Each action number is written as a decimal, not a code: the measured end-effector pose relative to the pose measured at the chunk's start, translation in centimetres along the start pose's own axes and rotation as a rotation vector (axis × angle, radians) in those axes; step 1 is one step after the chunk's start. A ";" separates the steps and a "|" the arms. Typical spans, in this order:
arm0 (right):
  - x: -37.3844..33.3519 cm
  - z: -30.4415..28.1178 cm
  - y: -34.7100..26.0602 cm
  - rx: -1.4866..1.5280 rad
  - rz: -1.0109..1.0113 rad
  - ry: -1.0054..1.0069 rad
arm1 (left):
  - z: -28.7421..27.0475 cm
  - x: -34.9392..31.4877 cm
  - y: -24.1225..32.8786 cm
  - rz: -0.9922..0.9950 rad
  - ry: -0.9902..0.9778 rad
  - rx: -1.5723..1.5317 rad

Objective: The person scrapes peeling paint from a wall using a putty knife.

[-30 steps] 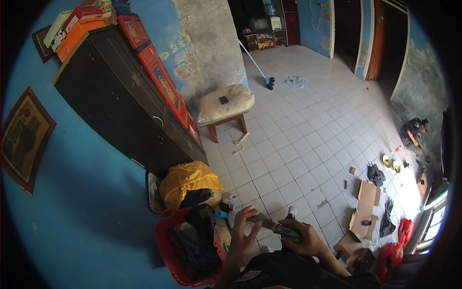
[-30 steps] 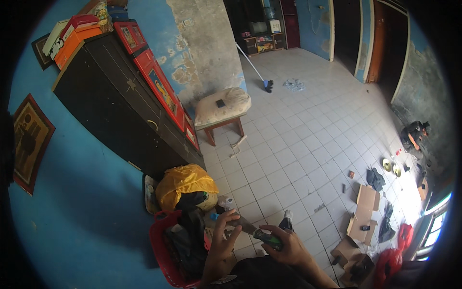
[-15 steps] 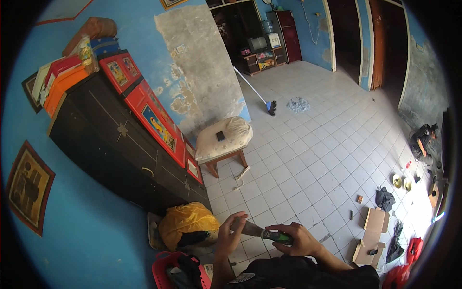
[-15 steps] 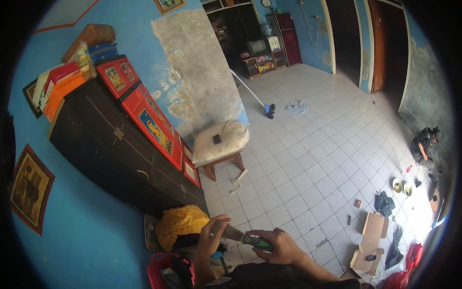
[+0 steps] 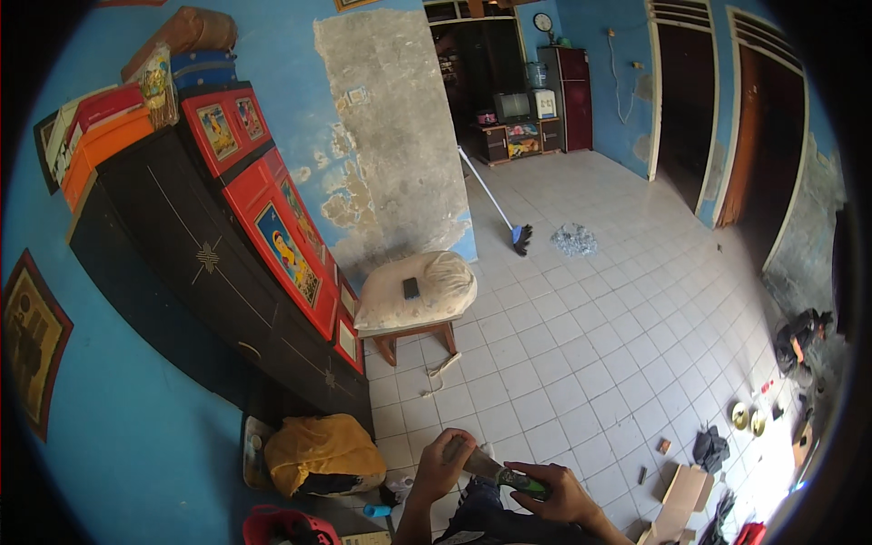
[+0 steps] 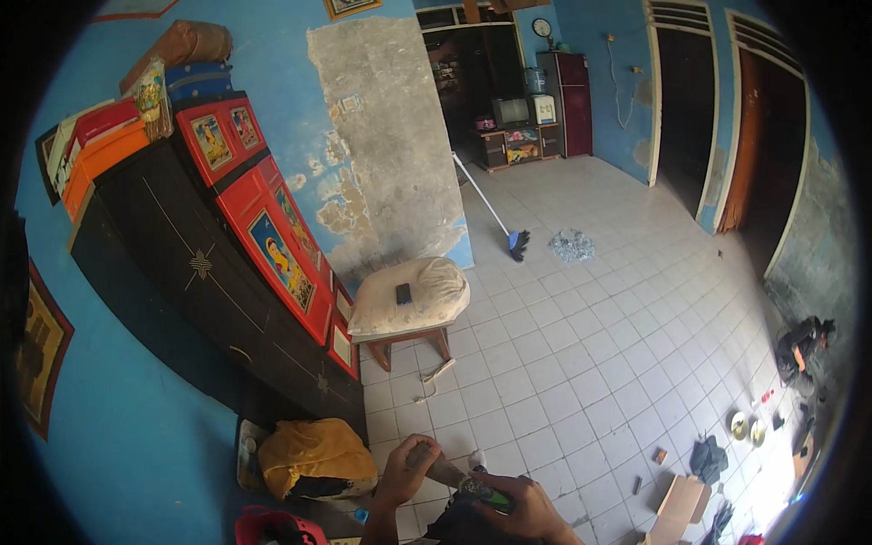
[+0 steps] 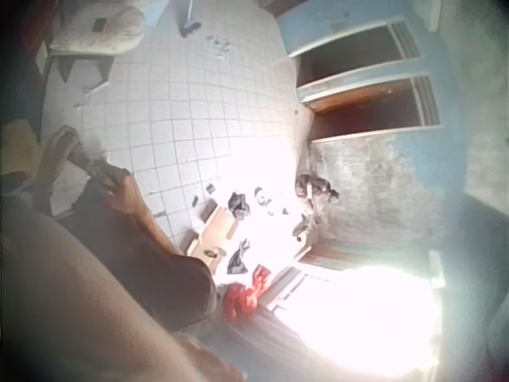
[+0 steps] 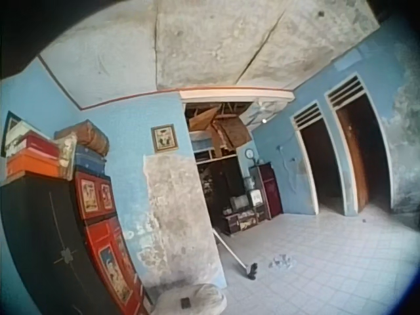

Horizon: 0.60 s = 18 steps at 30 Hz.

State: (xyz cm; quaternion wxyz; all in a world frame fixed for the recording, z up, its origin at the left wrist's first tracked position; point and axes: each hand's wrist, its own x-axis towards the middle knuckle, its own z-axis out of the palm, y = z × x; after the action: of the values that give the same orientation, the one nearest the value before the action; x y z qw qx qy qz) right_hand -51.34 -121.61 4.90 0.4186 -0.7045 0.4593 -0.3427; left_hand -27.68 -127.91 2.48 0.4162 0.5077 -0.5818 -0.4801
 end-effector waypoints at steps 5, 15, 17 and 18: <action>9.8 -2.8 0.2 -0.014 -0.005 -0.037 | -2.1 8.0 -0.3 -0.004 0.067 0.010; 29.3 -8.1 3.2 -0.146 -0.155 -0.057 | -7.1 25.9 3.1 0.089 0.106 0.173; 32.2 -9.2 3.8 -0.219 -0.179 -0.002 | -7.3 29.1 3.3 0.066 0.070 0.179; 33.0 -9.8 4.9 -0.206 -0.187 -0.020 | -6.9 30.3 3.2 0.054 0.089 0.187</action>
State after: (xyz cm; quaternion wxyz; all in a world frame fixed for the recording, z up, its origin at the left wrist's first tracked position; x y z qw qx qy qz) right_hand -50.33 -156.28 7.76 0.3149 -0.7869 0.4201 -0.3243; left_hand -25.80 -158.83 6.80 0.4053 0.5491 -0.6185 -0.3894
